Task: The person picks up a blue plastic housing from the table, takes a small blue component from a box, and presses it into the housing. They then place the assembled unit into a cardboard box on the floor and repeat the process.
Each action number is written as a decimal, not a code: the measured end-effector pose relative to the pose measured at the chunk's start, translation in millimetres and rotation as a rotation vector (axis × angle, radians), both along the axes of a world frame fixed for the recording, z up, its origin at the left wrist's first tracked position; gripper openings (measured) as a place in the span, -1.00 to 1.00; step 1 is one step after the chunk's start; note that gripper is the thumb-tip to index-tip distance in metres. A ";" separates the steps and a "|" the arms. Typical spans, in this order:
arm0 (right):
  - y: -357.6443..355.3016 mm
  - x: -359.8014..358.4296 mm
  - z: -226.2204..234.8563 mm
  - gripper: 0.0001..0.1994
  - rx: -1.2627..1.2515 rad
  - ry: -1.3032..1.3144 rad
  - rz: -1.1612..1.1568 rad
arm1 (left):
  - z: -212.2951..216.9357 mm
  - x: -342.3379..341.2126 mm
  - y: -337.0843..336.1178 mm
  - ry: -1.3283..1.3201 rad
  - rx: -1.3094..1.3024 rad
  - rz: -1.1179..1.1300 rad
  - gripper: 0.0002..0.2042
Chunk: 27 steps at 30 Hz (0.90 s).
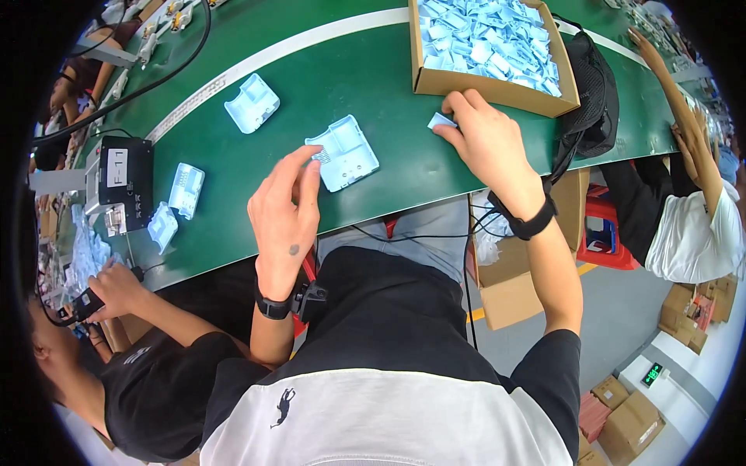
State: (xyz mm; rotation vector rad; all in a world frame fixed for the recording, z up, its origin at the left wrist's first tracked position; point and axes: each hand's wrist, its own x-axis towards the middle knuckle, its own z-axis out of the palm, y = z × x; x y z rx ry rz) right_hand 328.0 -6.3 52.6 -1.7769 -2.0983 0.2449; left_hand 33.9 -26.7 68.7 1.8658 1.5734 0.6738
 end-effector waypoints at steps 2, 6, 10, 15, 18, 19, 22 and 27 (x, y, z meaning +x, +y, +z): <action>-0.4 -0.7 -1.7 -0.86 -0.005 0.041 0.028 | -1.7 -6.9 5.5 -0.055 0.278 -0.157 -0.82; -5.1 -7.0 8.3 -0.89 -0.016 0.154 0.082 | -4.3 -10.1 42.5 0.177 0.559 -0.409 -0.86; -3.2 -30.5 36.0 -0.90 0.076 0.219 0.130 | -5.5 -3.7 49.1 0.318 0.552 -0.408 -0.89; 2.8 -57.4 38.1 -0.89 0.219 0.143 0.300 | -11.9 6.7 45.8 0.260 0.446 -0.345 -0.96; 11.0 -64.4 30.7 -0.89 0.187 0.108 0.372 | -23.1 7.2 47.1 0.222 0.497 -0.323 -0.95; 13.4 -66.0 27.9 -0.88 0.165 0.096 0.406 | -25.6 7.3 47.4 0.220 0.494 -0.321 -0.95; 15.4 -69.7 24.4 -0.88 0.139 0.069 0.444 | -30.5 7.9 47.9 0.171 0.498 -0.316 -0.95; 20.1 -73.4 21.9 -0.88 0.124 0.021 0.467 | -30.6 5.8 49.9 0.159 0.462 -0.327 -0.96</action>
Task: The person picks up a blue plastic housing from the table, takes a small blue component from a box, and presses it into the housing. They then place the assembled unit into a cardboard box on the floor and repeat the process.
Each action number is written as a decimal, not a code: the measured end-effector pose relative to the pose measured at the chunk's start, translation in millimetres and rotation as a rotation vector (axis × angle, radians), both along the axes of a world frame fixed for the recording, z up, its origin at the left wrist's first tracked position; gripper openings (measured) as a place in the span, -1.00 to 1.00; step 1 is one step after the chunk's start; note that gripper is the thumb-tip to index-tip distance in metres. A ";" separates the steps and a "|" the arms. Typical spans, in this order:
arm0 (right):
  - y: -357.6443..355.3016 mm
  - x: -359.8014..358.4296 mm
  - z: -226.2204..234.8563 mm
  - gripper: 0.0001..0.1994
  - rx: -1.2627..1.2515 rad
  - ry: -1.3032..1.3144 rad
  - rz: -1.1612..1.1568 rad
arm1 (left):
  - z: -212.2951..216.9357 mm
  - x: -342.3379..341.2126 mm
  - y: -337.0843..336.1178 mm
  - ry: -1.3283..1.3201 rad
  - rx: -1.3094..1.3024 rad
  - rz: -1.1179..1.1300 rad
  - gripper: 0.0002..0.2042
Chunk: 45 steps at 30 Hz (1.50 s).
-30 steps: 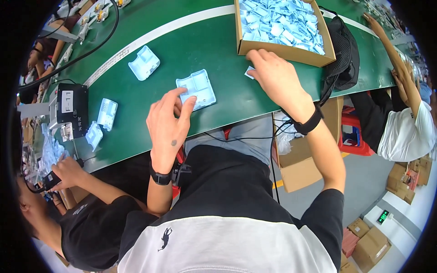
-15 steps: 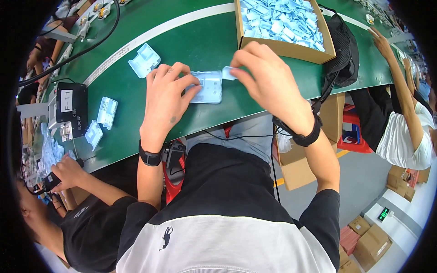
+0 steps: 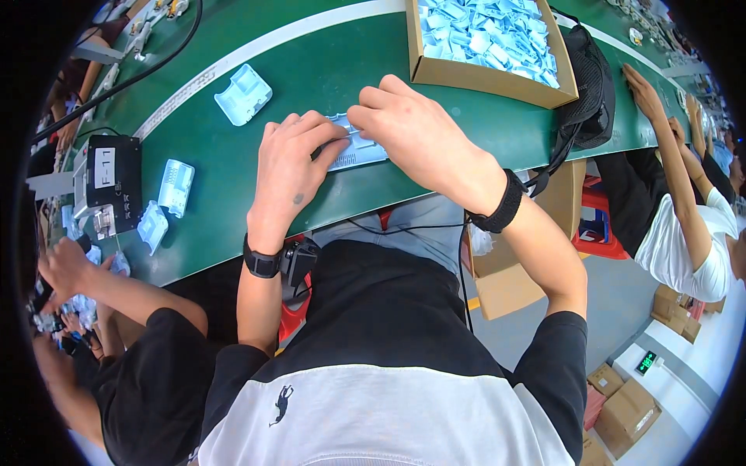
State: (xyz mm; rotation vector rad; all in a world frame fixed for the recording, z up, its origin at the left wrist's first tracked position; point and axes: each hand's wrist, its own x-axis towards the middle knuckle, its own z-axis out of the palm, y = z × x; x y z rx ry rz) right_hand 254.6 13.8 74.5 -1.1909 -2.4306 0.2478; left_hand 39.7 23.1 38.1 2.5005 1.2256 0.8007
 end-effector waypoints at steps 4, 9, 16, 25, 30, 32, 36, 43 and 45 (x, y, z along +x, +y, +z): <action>0.7 -0.2 -0.9 -0.87 -0.009 -0.017 0.014 | -1.5 -1.2 -0.5 -0.024 -0.001 0.003 -0.95; 2.0 -3.8 0.9 -0.88 -0.052 -0.106 0.032 | -2.8 -1.0 -1.4 -0.033 -0.006 0.002 -0.95; 11.7 -6.4 -4.4 -0.90 -0.065 -0.130 0.060 | -4.2 1.9 0.3 -0.048 0.004 -0.039 -0.95; 6.8 -3.5 -18.2 -0.87 -0.007 -0.075 0.000 | -4.5 6.0 6.6 -0.041 0.059 -0.073 -0.89; -20.2 -16.2 -11.9 -0.89 -0.055 -0.083 -0.146 | -3.5 0.6 0.2 0.015 -0.076 -0.032 -0.82; -48.6 -10.6 -11.5 -0.85 0.008 -0.045 -0.196 | 0.8 2.7 -7.7 -0.011 -0.036 -0.183 -0.80; -152.4 47.2 12.2 -0.80 -0.034 0.160 -0.250 | 42.3 -6.7 -35.2 -0.181 0.027 -0.308 -0.70; -306.2 202.0 -139.0 -0.93 -0.905 0.875 -0.852 | 48.1 -56.3 15.3 -0.113 -0.027 0.320 -0.64; -312.9 216.8 -241.5 -0.92 -0.823 0.860 -1.248 | 29.5 -72.9 30.6 0.248 0.212 0.364 -0.63</action>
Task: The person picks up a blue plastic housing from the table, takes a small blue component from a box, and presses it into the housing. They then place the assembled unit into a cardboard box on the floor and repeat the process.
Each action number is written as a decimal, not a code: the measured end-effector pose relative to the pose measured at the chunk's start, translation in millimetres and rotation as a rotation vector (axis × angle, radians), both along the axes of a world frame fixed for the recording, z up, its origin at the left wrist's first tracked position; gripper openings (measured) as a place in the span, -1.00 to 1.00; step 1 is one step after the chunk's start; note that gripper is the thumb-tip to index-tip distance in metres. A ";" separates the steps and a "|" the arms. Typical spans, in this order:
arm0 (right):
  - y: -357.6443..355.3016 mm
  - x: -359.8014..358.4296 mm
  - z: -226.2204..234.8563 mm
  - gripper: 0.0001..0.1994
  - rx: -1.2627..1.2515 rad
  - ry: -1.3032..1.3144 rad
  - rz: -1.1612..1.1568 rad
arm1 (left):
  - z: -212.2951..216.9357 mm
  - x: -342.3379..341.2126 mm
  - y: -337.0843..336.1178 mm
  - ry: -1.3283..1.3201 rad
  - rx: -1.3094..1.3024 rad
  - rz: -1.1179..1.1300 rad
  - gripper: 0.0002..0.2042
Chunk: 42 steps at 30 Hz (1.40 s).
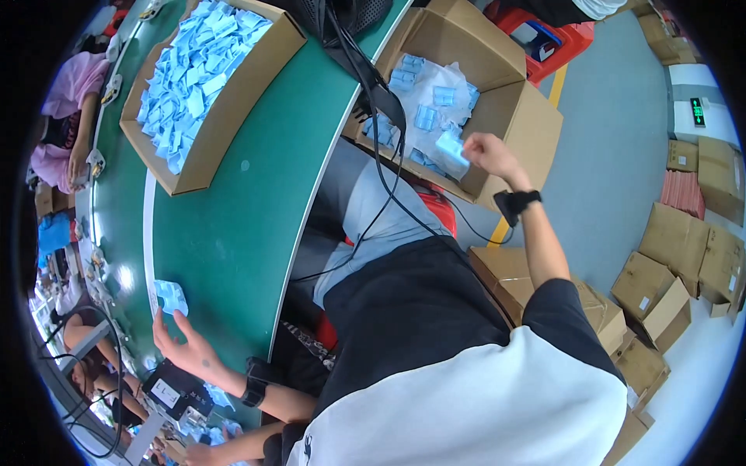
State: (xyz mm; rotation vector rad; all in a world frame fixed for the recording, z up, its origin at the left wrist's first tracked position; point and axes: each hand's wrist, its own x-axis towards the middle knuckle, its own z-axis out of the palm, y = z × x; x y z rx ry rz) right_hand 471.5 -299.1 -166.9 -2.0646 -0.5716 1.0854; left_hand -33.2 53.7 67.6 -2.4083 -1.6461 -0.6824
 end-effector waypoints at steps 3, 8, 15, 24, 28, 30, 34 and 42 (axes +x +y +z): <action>11.4 7.7 -115.3 -0.87 -0.135 -0.044 -0.222 | -24.0 -7.1 10.3 0.133 0.095 -0.045 -0.61; 35.6 14.6 -206.1 -0.74 -0.334 -0.300 -0.302 | -34.3 -3.8 1.2 0.146 -0.055 0.000 -0.64; 66.9 -3.8 -180.3 -0.66 -0.134 -0.555 -0.220 | -24.4 -3.5 3.6 0.066 -0.134 -0.009 -0.68; 147.2 -29.6 167.2 -0.85 0.763 -0.707 -0.373 | -5.4 31.0 -23.7 0.058 -0.152 0.004 -0.69; 211.0 -98.7 295.3 -0.84 1.020 -0.931 0.242 | -0.9 53.6 -48.2 -0.110 -0.343 -0.089 -0.66; 262.9 -120.1 316.9 -0.83 0.924 -0.993 0.594 | 5.6 55.3 -55.1 -0.316 -0.459 -0.160 -0.65; 362.0 -94.6 286.4 -0.82 0.596 -1.105 0.949 | 9.1 52.5 -49.0 -0.122 -0.086 -0.248 -0.65; 407.9 -67.4 259.7 -0.81 0.463 -1.091 1.082 | -9.3 43.5 -54.4 -0.146 -0.238 -0.300 -0.67</action>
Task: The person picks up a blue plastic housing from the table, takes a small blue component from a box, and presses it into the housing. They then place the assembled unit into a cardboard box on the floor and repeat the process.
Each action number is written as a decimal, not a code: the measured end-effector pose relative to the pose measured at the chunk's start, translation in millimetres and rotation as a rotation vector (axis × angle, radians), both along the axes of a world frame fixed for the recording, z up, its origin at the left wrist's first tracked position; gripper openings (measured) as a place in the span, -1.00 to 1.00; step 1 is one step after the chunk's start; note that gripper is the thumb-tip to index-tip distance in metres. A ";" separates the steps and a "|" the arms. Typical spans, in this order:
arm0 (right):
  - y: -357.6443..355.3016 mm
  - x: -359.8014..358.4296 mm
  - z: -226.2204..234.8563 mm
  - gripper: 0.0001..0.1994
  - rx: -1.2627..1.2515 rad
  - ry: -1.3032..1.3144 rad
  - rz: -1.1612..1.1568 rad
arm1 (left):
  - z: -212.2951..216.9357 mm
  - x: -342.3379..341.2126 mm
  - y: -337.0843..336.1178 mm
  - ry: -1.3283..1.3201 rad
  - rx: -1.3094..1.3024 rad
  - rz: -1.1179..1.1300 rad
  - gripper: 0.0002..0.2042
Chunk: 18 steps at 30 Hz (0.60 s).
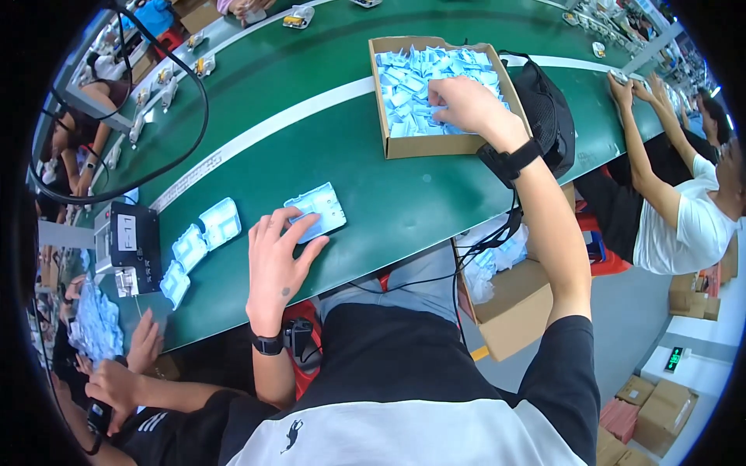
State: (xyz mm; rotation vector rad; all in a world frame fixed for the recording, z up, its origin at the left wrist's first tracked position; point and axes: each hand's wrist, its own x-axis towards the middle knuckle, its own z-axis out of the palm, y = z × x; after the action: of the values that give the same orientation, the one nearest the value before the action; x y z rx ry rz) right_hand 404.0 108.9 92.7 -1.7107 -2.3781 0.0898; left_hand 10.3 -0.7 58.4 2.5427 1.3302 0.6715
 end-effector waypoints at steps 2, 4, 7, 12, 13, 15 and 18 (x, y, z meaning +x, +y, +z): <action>-0.7 3.4 -2.4 -0.81 0.006 0.041 -0.023 | -4.8 0.5 -1.8 -0.025 -0.031 0.010 -0.68; -7.7 -2.3 2.7 -0.81 0.025 0.140 -0.071 | -10.5 0.2 -5.4 -0.060 -0.086 0.029 -0.68; -26.1 -17.2 21.0 -0.83 0.041 0.335 -0.151 | -12.2 0.2 -6.8 -0.084 -0.063 0.023 -0.70; -80.2 -72.7 40.3 -0.89 0.238 0.365 -0.124 | -19.3 1.3 -8.3 -0.115 -0.001 0.040 -0.72; -98.1 -88.3 32.6 -0.89 0.281 0.238 -0.078 | -20.9 2.1 -8.0 -0.106 -0.010 0.040 -0.72; -110.3 -106.9 11.5 -0.89 0.307 0.120 -0.041 | -23.2 5.4 -6.2 -0.124 -0.004 0.030 -0.73; -120.0 -119.6 -29.8 -0.88 0.046 0.051 -0.040 | -23.1 5.9 -8.1 -0.132 -0.023 0.024 -0.74</action>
State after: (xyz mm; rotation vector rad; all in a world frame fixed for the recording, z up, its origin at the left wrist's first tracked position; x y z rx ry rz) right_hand 284.5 -11.1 62.9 -1.7132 -2.2905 0.0707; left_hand 16.3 -8.8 35.3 2.4221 1.3181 0.8080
